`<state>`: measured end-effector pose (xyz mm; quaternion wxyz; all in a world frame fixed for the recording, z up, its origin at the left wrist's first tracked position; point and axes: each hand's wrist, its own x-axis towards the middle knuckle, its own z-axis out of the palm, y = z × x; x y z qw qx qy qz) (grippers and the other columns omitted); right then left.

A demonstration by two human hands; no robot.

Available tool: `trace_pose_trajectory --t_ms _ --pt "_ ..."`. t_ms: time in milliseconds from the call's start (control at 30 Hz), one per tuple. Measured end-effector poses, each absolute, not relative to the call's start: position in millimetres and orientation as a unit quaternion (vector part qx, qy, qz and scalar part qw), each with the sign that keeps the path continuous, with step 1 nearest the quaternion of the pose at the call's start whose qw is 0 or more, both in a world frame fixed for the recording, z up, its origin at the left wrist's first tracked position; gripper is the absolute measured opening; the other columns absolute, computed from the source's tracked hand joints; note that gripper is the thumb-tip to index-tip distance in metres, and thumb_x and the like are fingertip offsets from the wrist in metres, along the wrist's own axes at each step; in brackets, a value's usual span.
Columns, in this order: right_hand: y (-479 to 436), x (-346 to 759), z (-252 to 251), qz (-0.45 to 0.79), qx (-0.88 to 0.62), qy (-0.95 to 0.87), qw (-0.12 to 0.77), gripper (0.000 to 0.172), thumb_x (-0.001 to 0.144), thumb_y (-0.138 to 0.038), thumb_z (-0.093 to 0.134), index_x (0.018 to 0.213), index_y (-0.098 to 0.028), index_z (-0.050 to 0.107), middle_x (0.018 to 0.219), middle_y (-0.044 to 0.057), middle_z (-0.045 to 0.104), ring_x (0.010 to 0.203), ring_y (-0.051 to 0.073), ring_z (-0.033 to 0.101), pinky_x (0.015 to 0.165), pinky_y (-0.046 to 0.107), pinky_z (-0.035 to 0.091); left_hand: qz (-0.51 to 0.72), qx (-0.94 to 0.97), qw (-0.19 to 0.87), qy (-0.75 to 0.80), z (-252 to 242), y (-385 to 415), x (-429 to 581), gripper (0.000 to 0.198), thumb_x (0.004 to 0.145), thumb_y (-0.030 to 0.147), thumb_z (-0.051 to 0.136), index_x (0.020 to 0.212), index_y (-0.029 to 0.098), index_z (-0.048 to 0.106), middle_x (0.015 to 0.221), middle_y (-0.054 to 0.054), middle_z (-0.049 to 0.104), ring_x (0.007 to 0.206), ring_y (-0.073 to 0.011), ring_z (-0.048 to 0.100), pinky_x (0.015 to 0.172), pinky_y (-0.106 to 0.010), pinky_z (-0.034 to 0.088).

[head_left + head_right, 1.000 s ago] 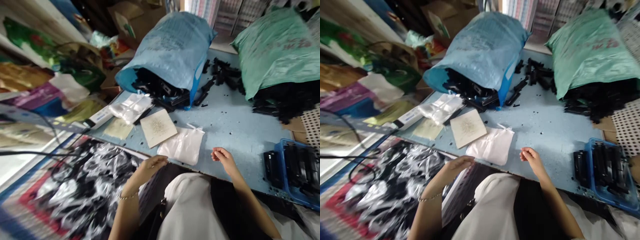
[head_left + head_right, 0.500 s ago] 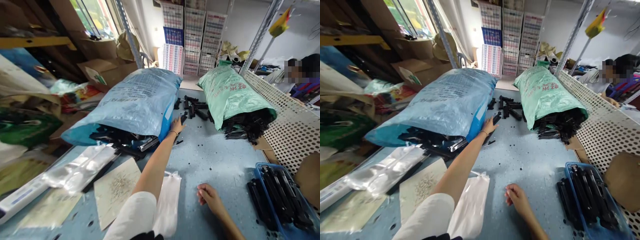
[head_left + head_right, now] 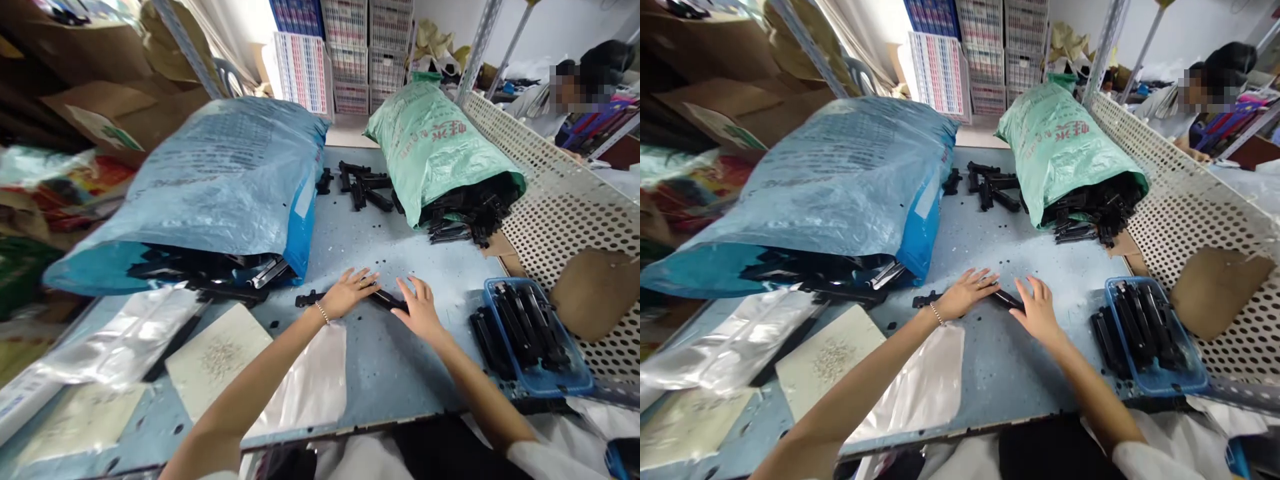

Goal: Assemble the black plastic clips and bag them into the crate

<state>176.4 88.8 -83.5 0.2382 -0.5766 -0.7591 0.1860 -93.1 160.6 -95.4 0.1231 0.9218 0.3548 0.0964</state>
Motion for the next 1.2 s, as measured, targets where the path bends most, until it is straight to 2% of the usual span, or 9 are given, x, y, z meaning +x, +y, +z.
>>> trace_pose_trajectory --t_ms 167,367,500,633,767,900,1067,1133,1200 --pt "93 173 -85 0.222 -0.597 -0.759 0.137 0.023 0.097 -0.022 0.054 0.113 -0.016 0.069 0.118 0.016 0.067 0.113 0.029 0.060 0.102 0.045 0.049 0.223 0.839 0.081 0.490 -89 125 -87 0.064 0.091 0.004 0.051 0.150 0.029 0.050 0.162 -0.016 0.042 0.156 -0.0354 0.027 0.124 -0.069 0.015" --pt "33 155 -58 0.272 -0.516 -0.750 0.311 0.034 0.102 -0.031 0.046 0.131 -0.022 0.060 0.133 0.015 0.061 0.126 0.029 0.057 0.110 0.047 0.045 0.437 0.618 0.409 0.510 -80 65 -33 0.088 0.099 0.045 0.054 0.165 0.023 0.000 0.158 -0.022 0.041 0.139 -0.0299 0.052 0.112 -0.052 0.047" --pt "23 165 -18 0.289 -0.472 -0.745 0.372 0.027 0.103 -0.039 0.046 0.118 -0.024 0.063 0.118 0.012 0.063 0.112 0.027 0.060 0.101 0.046 0.049 0.438 0.484 0.597 0.467 -54 33 -21 0.069 0.101 0.047 0.041 0.162 0.020 0.025 0.133 -0.016 0.066 0.103 -0.0257 0.072 0.090 -0.043 0.060" --pt "42 180 -1 0.276 -0.493 -0.757 0.328 0.021 0.094 -0.044 0.062 0.095 -0.024 0.063 0.101 0.011 0.062 0.103 0.030 0.053 0.100 0.051 0.045 0.422 0.461 0.668 0.403 -32 9 -22 0.074 0.099 0.048 0.046 0.162 0.017 0.024 0.115 -0.013 0.072 0.088 -0.0223 0.073 0.079 -0.038 0.060" --pt "49 172 -8 0.415 -0.479 -0.691 0.349 0.031 0.093 -0.050 0.062 0.077 -0.025 0.055 0.079 0.004 0.054 0.086 0.022 0.050 0.085 0.038 0.048 0.434 0.562 0.567 0.417 -32 -7 -11 0.072 0.101 0.049 0.046 0.163 0.021 0.021 0.131 -0.015 0.065 0.103 -0.0240 0.069 0.091 -0.042 0.057" --pt "44 162 -16 0.511 -0.456 -0.657 0.314 0.053 0.106 -0.059 0.019 0.077 -0.024 0.048 0.065 -0.002 0.044 0.061 0.015 0.043 0.057 0.028 0.042 0.463 0.633 0.410 0.465 -38 -4 -8 0.075 0.097 0.045 0.056 0.162 0.023 0.027 0.153 -0.016 0.047 0.130 -0.0288 0.055 0.111 -0.046 0.046" --pt "19 165 -10 0.408 -0.381 -0.797 0.229 0.044 0.100 -0.061 0.046 0.086 -0.021 0.057 0.082 0.006 0.060 0.078 0.020 0.054 0.071 0.034 0.045 0.501 0.441 0.578 0.469 -26 9 -25 0.067 0.097 0.044 0.050 0.159 0.022 0.034 0.106 -0.008 0.073 0.083 -0.0187 0.071 0.075 -0.033 0.059" --pt "4 162 -11 0.305 -0.341 -0.869 0.187 0.037 0.100 -0.053 0.051 0.082 -0.021 0.056 0.084 0.008 0.061 0.084 0.022 0.054 0.075 0.037 0.044 0.491 0.400 0.616 0.469 -19 9 -27 0.065 0.097 0.044 0.051 0.155 0.019 0.040 0.087 -0.005 0.072 0.074 -0.0182 0.070 0.066 -0.030 0.057" --pt "-8 156 -17 0.294 -0.339 -0.877 0.173 0.037 0.102 -0.047 0.046 0.076 -0.021 0.052 0.080 0.007 0.059 0.082 0.022 0.054 0.075 0.036 0.043 0.501 0.395 0.613 0.467 -16 7 -24 0.063 0.096 0.045 0.053 0.153 0.020 0.043 0.089 -0.005 0.073 0.073 -0.0176 0.070 0.063 -0.028 0.057"
